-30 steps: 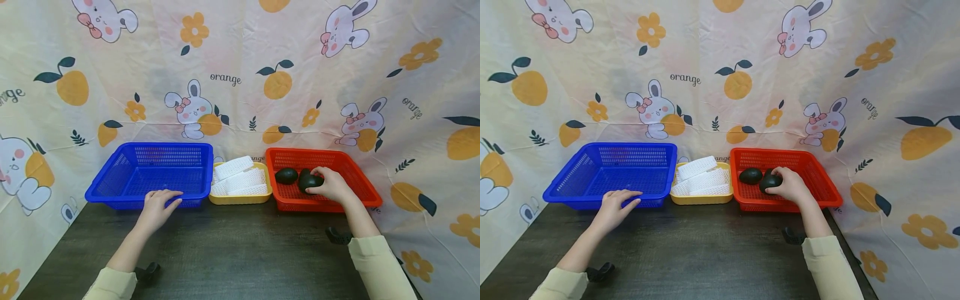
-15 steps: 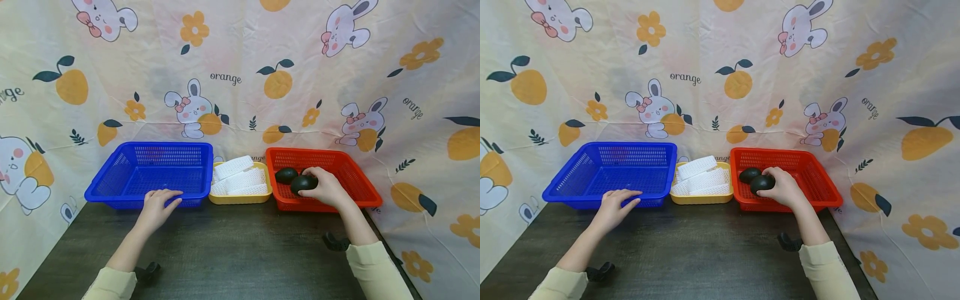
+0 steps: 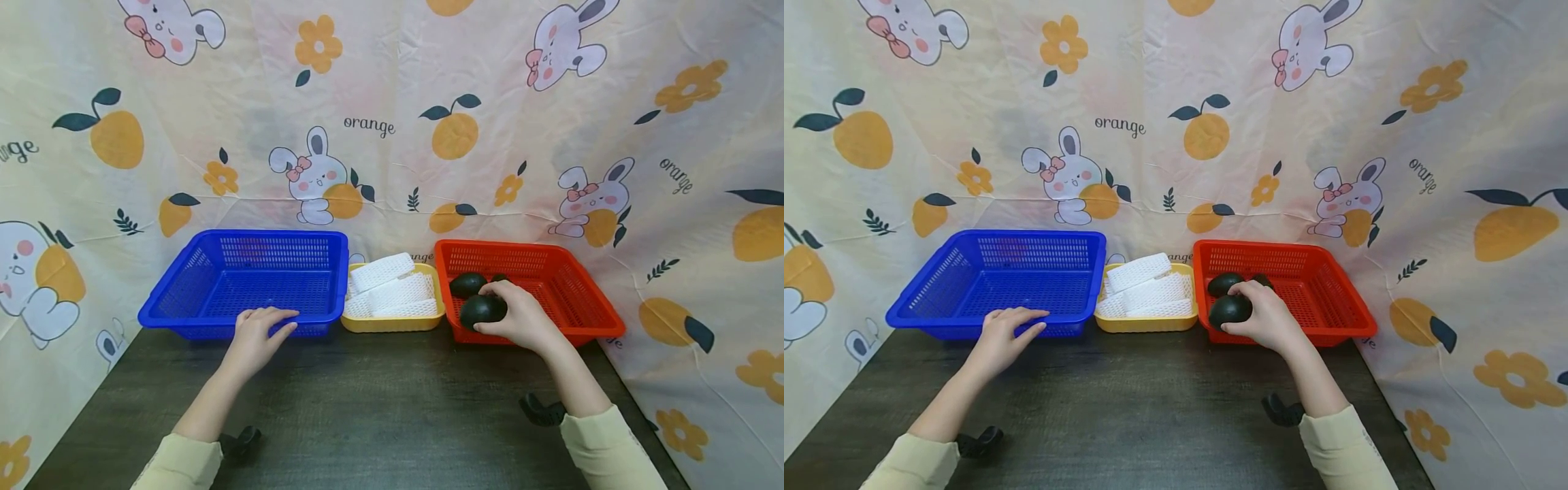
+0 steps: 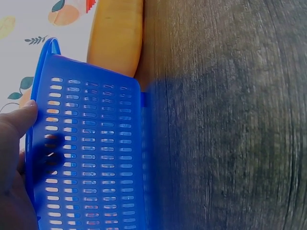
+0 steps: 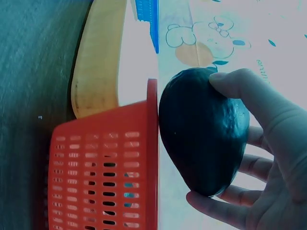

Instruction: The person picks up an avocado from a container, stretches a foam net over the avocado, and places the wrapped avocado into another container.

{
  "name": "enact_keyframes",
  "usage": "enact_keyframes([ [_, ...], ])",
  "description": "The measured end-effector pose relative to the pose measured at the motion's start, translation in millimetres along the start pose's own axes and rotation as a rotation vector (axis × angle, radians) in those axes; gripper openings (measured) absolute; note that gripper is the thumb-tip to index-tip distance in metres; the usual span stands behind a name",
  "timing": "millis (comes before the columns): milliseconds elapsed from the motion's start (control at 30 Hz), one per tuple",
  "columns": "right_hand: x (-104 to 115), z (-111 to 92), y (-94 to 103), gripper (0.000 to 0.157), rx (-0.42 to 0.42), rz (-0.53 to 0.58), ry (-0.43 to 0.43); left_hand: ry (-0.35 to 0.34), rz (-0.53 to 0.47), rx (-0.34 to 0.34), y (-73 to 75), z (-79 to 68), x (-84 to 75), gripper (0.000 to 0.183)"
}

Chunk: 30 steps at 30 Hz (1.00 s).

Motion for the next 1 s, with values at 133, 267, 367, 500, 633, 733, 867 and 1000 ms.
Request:
enact_keyframes([
  [133, 6.7, -3.4, -1.2, 0.054, -0.008, 0.009, 0.011, -0.006, 0.000, -0.006, 0.2, 0.4, 0.8, 0.025],
  [267, 12.4, -7.4, -2.3, 0.055, -0.015, 0.014, 0.019, -0.015, 0.004, -0.016, 0.1, 0.3, 1.0, 0.026],
  [367, 17.2, -11.5, -3.9, 0.055, -0.023, 0.026, 0.038, -0.017, 0.010, -0.019, -0.6, -0.3, 1.1, 0.026],
  [500, 23.1, -17.1, -7.6, 0.055, -0.032, 0.039, 0.070, -0.008, 0.016, -0.015, -1.7, -1.1, 1.9, 0.026],
  [633, 28.3, -21.9, -10.3, 0.055, -0.038, 0.046, 0.098, -0.010, 0.016, -0.018, -2.1, -1.0, 2.4, 0.026],
  [733, 31.9, -25.3, -12.9, 0.055, -0.042, 0.047, 0.108, -0.013, 0.015, -0.020, -2.3, -0.8, 2.5, 0.026],
  [867, 36.1, -29.3, -19.0, 0.055, -0.046, 0.054, 0.117, -0.012, 0.015, -0.016, -2.4, -0.7, 2.4, 0.026],
  [1000, 41.9, -31.2, -26.4, 0.055, -0.048, 0.076, 0.149, -0.011, 0.015, -0.019, -1.7, -0.6, 2.1, 0.025],
])
Point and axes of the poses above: each hand's wrist, its own z-axis towards the middle knuckle, its own y-axis out of the back of the hand, x = y × z, the point moved 2 cm from there along z, towards the middle knuckle, and after that the axes turned 15 degrees about -z, right-handed, at the moved point
